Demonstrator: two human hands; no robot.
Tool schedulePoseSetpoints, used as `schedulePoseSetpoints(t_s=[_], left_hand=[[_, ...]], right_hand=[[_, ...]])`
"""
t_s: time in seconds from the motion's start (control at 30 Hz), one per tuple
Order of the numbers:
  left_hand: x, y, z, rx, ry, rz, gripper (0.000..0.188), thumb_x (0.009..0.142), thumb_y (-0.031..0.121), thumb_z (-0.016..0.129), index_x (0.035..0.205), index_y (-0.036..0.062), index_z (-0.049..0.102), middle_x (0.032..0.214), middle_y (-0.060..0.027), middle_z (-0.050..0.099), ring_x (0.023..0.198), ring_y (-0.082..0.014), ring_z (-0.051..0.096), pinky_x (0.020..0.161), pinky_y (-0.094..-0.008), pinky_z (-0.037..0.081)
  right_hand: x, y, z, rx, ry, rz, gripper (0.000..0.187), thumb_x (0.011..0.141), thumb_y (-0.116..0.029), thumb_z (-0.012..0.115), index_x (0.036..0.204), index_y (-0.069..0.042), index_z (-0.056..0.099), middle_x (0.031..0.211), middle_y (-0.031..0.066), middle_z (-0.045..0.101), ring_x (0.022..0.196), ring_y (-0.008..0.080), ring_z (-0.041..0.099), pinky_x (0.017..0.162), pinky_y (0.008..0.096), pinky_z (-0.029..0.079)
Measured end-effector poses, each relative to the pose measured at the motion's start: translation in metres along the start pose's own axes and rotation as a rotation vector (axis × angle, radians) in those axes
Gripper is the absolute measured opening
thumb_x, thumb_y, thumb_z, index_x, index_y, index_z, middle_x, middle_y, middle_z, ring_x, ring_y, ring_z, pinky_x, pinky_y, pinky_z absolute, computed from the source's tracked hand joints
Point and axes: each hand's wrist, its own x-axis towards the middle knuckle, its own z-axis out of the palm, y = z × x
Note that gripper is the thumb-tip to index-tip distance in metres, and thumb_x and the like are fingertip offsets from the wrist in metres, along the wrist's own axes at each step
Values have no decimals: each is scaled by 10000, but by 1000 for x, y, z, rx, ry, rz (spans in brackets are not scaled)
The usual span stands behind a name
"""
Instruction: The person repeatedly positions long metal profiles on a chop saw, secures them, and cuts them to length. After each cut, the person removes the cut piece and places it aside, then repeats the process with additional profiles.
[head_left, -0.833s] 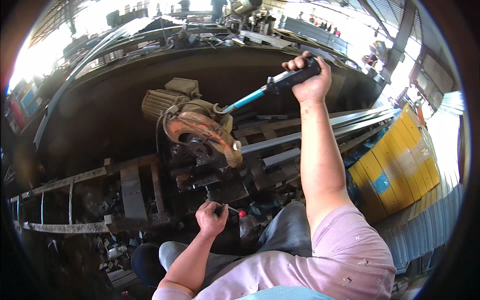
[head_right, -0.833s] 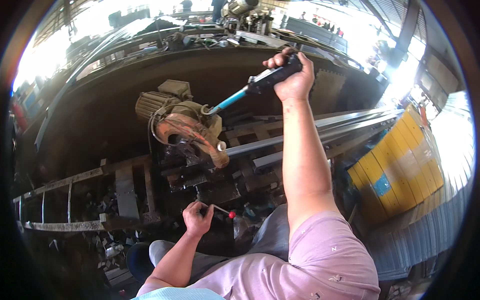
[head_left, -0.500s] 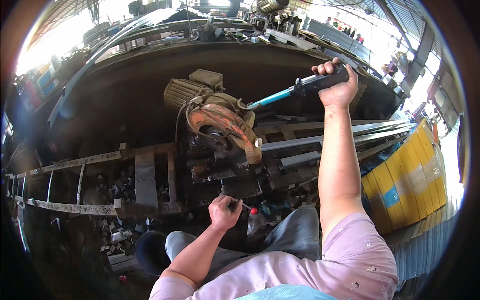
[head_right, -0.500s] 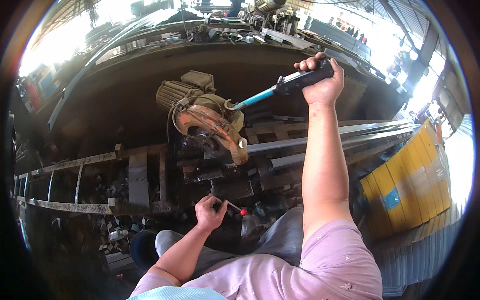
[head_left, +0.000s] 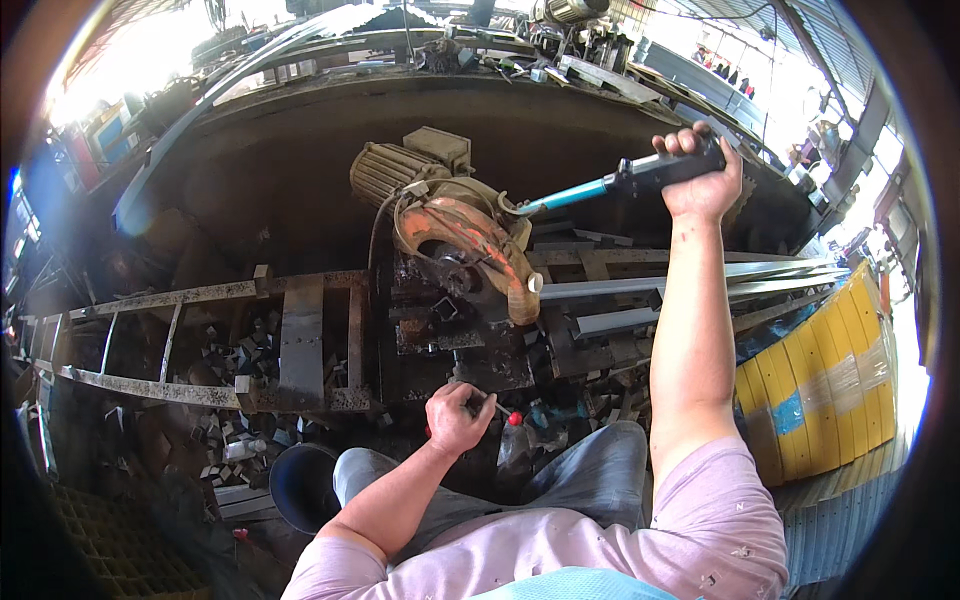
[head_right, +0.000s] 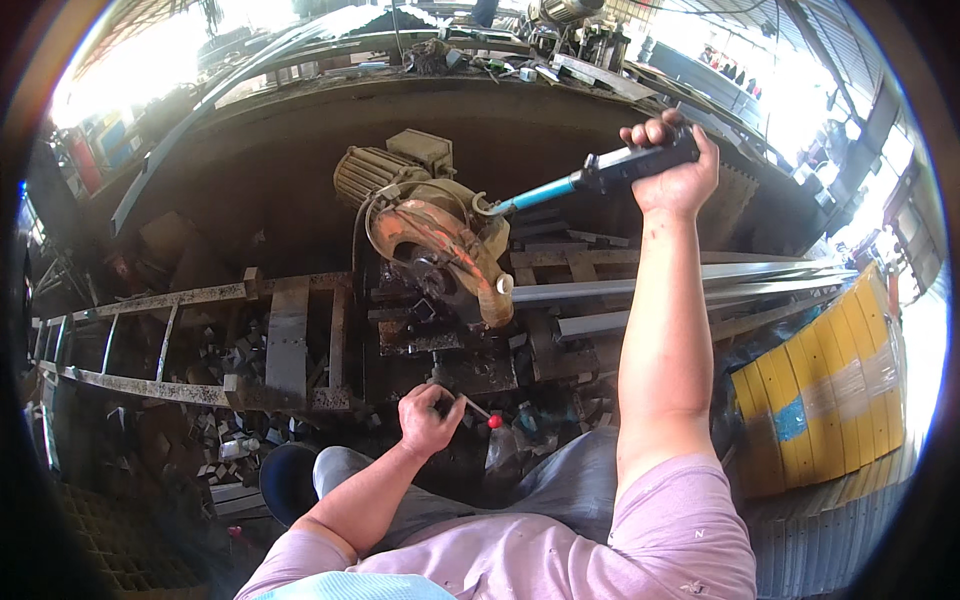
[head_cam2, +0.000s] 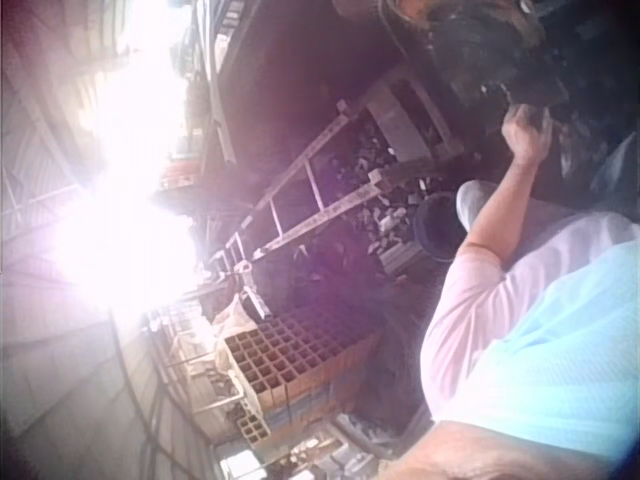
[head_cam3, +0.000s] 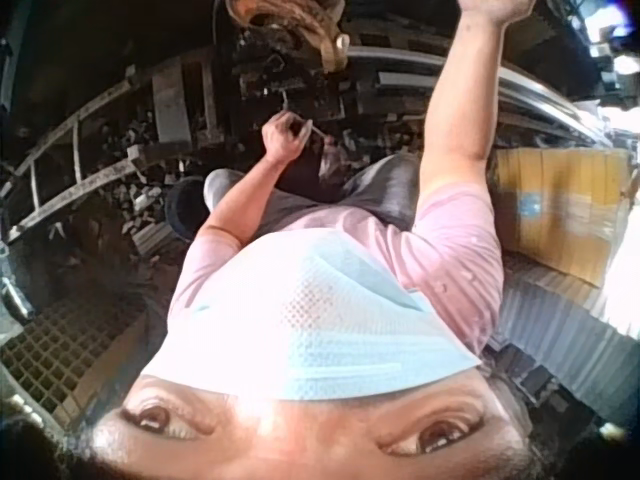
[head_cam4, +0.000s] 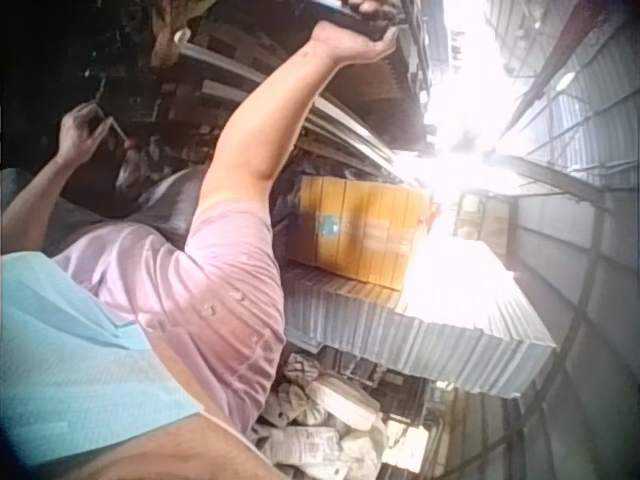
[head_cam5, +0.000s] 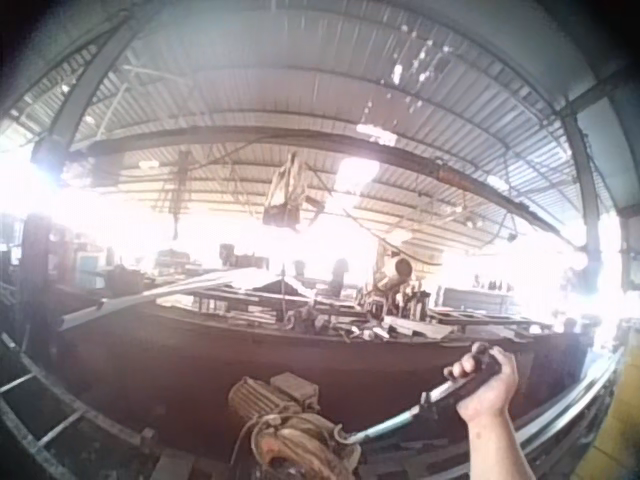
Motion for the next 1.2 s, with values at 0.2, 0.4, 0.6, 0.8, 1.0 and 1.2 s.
schedulePoseSetpoints(t_s=[0.2, 0.4, 0.6, 0.8, 1.0, 1.2], left_hand=[[-17, 3, 13, 42, 26, 18, 241, 831, 234, 879, 733, 80, 722, 753, -113, 724, 743, -357, 719, 718, -456, 579], [-38, -5, 42, 53, 44, 84, 257, 818, 236, 891, 716, 88, 708, 743, -114, 717, 730, -363, 714, 703, -457, 575], [-67, -17, 67, 90, 40, 132, 259, 806, 220, 895, 707, 90, 694, 734, -109, 708, 714, -356, 712, 690, -460, 574], [-87, -27, 93, 78, -3, 153, 226, 799, 202, 895, 723, 81, 720, 758, -99, 736, 716, -337, 729, 702, -451, 586], [-102, -42, 109, 92, -2, 174, 270, 813, 271, 885, 707, 106, 700, 725, -85, 693, 717, -323, 704, 696, -461, 567], [-102, -37, 120, 65, -26, 231, 251, 804, 231, 899, 693, 110, 710, 720, -88, 715, 690, -322, 717, 685, -448, 579]], right_hand=[[37, 6, 31, -47, 45, 8, 474, 1032, -419, 529, 1142, 19, 669, 988, 225, 743, 954, 415, 703, 955, 592, 555], [81, 14, 71, -216, -20, 87, 594, 1072, -467, 437, 1264, 66, 616, 1205, 335, 734, 1118, 510, 723, 1029, 622, 562], [74, 69, 101, -236, 34, 41, 743, 929, -931, 552, 990, -200, 670, 751, 80, 672, 564, 278, 645, 494, 446, 539], [98, 101, 99, -263, 26, -42, 644, 1021, -790, 600, 1050, -154, 704, 737, 54, 654, 597, 226, 665, 489, 392, 537], [114, 133, 105, -257, -135, -148, 661, 1036, -777, 587, 1221, -147, 664, 761, 40, 639, 618, 201, 638, 520, 382, 531], [137, 117, 80, -504, -89, -196, 725, 1081, -710, 567, 1555, -168, 480, 1179, 106, 628, 992, 209, 623, 826, 399, 526]])
